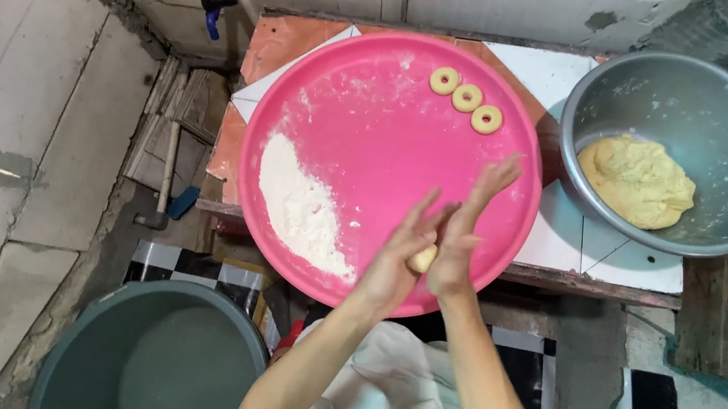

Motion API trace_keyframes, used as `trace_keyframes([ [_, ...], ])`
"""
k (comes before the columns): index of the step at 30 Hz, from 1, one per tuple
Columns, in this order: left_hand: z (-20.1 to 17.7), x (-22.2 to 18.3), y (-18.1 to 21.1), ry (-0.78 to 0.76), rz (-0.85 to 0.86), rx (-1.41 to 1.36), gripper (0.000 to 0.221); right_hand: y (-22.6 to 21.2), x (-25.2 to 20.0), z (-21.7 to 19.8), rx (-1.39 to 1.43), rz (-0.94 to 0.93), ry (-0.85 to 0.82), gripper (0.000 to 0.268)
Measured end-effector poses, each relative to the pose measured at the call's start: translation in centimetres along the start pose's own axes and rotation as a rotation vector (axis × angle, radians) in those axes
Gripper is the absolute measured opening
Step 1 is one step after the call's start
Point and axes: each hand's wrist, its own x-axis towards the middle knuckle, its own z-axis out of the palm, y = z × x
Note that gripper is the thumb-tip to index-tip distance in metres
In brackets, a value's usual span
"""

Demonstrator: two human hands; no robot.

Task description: The person is taking pieces of dough from a bowl, rolling them into balls, and shaping them into rings on a pink tray.

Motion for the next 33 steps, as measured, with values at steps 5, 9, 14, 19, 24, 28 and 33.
trace_keyframes([
  [5,-0.1,2.1,2.6,-0.014,0.287,0.327,0.065,-2.1,-3.1,1.8,-0.264,-0.085,-0.223,0.078],
  [9,-5.3,2.3,-3.5,0.085,-0.044,0.003,0.061,-1.7,-0.5,0.7,-0.303,-0.154,-0.191,0.076],
  [14,-1.6,0.6,-1.0,-0.019,-0.160,-0.244,0.075,-3.5,-0.8,2.0,-0.541,-0.068,-0.298,0.072],
  [19,-1.5,0.0,-0.3,-0.076,-0.135,-0.326,0.082,-2.8,-1.7,2.8,-0.617,-0.172,-0.355,0.078],
  [24,-2.6,0.1,1.8,-0.125,-0.113,-0.390,0.090,-3.7,1.3,0.5,-0.775,0.078,-0.548,0.075],
  [28,-3.1,1.4,3.2,-0.247,0.058,-0.322,0.092,-6.3,-1.5,2.8,-0.723,-0.026,-0.781,0.060],
  [33,-2.7,0.3,2.3,-0.142,-0.122,-0.326,0.058,-1.5,0.5,1.3,-0.712,-0.298,-0.308,0.073],
])
